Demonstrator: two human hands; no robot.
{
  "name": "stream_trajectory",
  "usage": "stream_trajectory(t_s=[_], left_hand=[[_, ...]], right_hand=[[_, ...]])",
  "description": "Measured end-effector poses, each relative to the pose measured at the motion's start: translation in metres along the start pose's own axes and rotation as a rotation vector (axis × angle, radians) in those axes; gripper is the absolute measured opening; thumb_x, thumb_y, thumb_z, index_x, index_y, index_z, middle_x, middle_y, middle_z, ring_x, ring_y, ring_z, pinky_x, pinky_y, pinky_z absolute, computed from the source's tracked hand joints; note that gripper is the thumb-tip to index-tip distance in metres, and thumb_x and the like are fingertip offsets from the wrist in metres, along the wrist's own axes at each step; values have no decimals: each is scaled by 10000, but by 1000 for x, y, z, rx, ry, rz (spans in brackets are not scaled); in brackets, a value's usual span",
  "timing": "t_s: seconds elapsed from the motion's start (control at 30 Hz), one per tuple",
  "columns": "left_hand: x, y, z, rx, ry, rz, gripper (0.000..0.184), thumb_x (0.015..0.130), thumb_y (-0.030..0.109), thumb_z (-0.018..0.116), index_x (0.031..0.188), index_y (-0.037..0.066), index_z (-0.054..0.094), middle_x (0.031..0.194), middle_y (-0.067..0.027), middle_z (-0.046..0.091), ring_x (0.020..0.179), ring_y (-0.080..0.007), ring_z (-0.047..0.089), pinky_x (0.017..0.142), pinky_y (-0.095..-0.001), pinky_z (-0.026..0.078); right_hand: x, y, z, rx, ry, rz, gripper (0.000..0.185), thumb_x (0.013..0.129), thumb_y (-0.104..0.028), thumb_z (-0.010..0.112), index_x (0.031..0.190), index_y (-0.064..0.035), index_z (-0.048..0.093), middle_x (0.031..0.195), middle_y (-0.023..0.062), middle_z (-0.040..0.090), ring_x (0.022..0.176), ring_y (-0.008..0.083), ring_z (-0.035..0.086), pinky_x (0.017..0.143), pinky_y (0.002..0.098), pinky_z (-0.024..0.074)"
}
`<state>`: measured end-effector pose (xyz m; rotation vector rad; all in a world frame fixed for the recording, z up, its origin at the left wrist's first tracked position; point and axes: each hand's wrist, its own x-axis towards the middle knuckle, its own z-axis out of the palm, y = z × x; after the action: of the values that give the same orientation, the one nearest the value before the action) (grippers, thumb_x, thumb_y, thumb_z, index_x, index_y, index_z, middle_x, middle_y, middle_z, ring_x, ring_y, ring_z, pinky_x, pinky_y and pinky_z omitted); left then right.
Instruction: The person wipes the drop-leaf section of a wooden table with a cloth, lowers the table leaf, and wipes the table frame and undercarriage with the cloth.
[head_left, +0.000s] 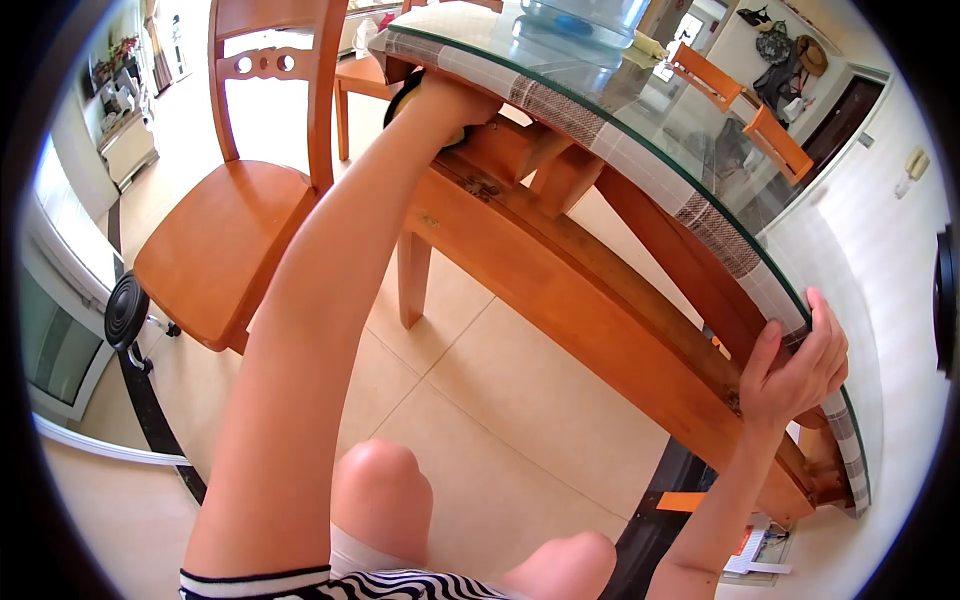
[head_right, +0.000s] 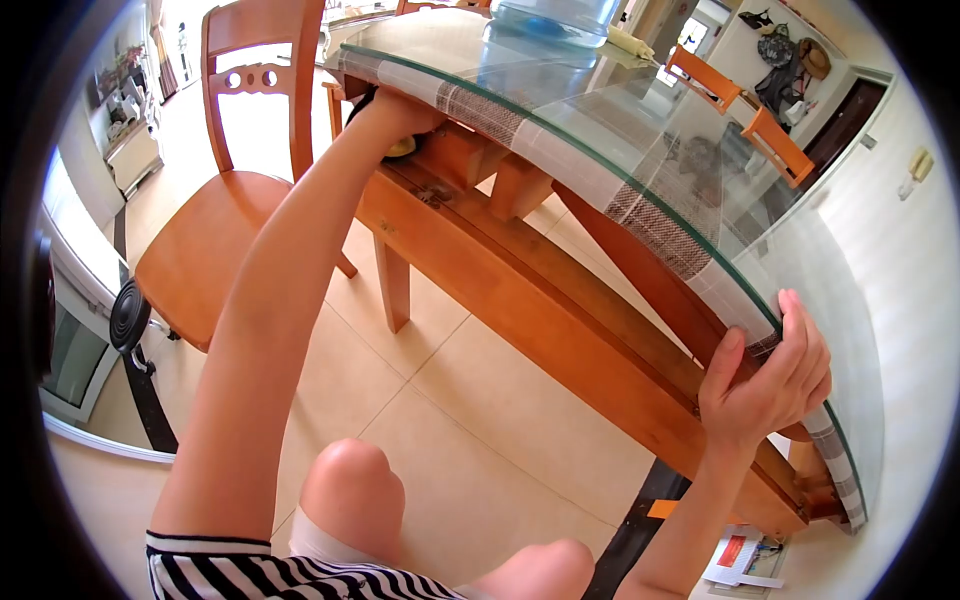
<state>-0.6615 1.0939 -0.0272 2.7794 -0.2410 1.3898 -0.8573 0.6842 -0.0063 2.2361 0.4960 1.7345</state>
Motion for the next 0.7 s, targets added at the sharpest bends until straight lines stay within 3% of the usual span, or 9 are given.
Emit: stream_trajectory(t_s=[0.13,0.2,0.23,0.27,0.33,0.47,0.7], left_hand=[[-17,1,-6,-83,58,15,284,889,159,554,1149,112,658,1123,-169,652,1094,-347,589,959,-421,459],[-34,13,-30,-305,-133,-52,260,787,129,604,1026,139,707,1066,-144,670,1123,-365,546,957,-468,437],[-48,15,-24,-199,29,50,282,786,86,591,1038,136,709,1045,-148,668,1095,-368,545,933,-476,427],[-52,17,-25,-194,32,47,282,786,86,591,1038,136,709,1045,-148,668,1095,-368,545,933,-476,427],[-57,27,-23,-343,203,8,280,830,16,538,1047,81,703,1053,-172,658,1046,-394,552,916,-474,437],[-81,50,-32,-676,356,-177,264,868,12,561,1107,63,661,966,-160,662,995,-353,554,853,-433,444],[-156,64,-47,-792,299,-317,286,865,-25,579,1139,41,626,927,-161,642,929,-348,558,828,-380,460]], right_hand=[[1,-1,1,11,18,7,408,965,-376,495,1219,-66,574,1174,63,637,1040,271,592,920,373,371],[1,-2,1,11,24,11,406,964,-373,496,1218,-67,574,1173,62,638,1039,271,592,921,373,370],[1,-3,1,5,24,21,403,963,-370,496,1218,-68,574,1172,62,639,1039,271,592,922,373,369],[1,-3,2,9,29,20,403,963,-370,496,1218,-68,574,1172,62,639,1039,271,592,922,373,369],[0,-1,3,-7,31,3,411,964,-383,488,1218,-72,573,1174,61,640,1046,270,592,925,372,366],[-3,0,6,-30,27,8,422,970,-395,469,1220,-70,571,1176,58,641,1050,272,593,924,374,367],[-1,-1,7,-81,44,-18,437,991,-399,423,1211,-57,583,1153,63,652,1048,272,603,897,364,387]])
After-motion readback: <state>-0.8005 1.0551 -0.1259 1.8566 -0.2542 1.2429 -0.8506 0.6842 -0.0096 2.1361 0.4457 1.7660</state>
